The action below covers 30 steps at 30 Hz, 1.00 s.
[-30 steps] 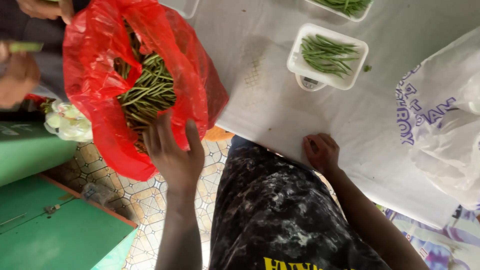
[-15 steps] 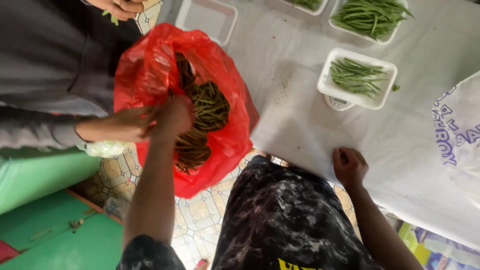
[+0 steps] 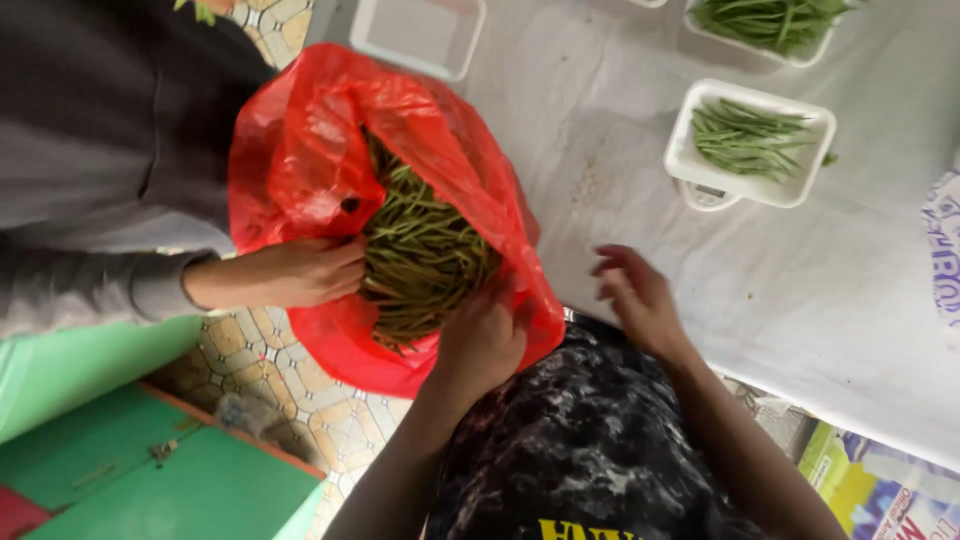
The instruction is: The person takes green beans from a red plastic bag, snaps off the ends, and places them into white containers on a digital scale. Another person assists by handing over beans and moving filled containers aside.
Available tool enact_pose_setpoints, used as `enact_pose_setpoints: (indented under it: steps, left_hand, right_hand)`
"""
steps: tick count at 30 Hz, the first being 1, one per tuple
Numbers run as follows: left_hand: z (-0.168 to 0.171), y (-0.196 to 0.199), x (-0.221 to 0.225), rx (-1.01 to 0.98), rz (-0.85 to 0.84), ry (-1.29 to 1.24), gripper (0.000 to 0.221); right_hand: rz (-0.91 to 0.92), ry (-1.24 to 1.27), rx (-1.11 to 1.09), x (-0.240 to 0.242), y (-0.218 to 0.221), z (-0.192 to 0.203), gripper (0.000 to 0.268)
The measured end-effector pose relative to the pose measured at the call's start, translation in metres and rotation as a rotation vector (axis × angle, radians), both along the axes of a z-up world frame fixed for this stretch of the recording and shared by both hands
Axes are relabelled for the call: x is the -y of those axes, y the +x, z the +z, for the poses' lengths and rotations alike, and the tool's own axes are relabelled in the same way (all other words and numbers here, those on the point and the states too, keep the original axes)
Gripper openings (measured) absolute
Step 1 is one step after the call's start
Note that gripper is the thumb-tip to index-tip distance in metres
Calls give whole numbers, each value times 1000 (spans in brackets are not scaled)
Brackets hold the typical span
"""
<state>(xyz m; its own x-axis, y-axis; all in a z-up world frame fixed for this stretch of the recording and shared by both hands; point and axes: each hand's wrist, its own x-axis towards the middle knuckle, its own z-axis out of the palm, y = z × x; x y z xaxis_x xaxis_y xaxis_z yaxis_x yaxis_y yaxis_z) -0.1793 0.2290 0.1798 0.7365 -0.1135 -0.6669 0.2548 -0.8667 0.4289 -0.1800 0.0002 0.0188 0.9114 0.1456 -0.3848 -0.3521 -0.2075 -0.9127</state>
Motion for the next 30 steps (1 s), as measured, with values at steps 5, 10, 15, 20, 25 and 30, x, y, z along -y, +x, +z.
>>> enact_pose_setpoints:
  steps: [5, 10, 15, 20, 25, 30]
  left_hand:
    - [-54, -28, -19, 101, -51, -47, 49]
    - [-34, -28, -73, 265, 101, -187, 49]
    - [-107, -38, -126, 824, -446, 594, 15]
    - [-106, -26, -152, 605, -546, 461, 42]
    - [-121, -16, -160, 806, -682, 507, 22]
    - [-113, -10, -162, 923, -720, 494, 12]
  right_hand:
    - [376, -129, -86, -71, 24, 63, 27]
    - [384, -135, -186, -77, 24, 63, 35]
    - [370, -239, -240, -78, 24, 65, 38]
    - [343, -191, -241, -77, 24, 70, 34]
    - [316, -110, -181, -73, 20, 66, 32]
    - [293, -33, -155, -72, 17, 71, 33]
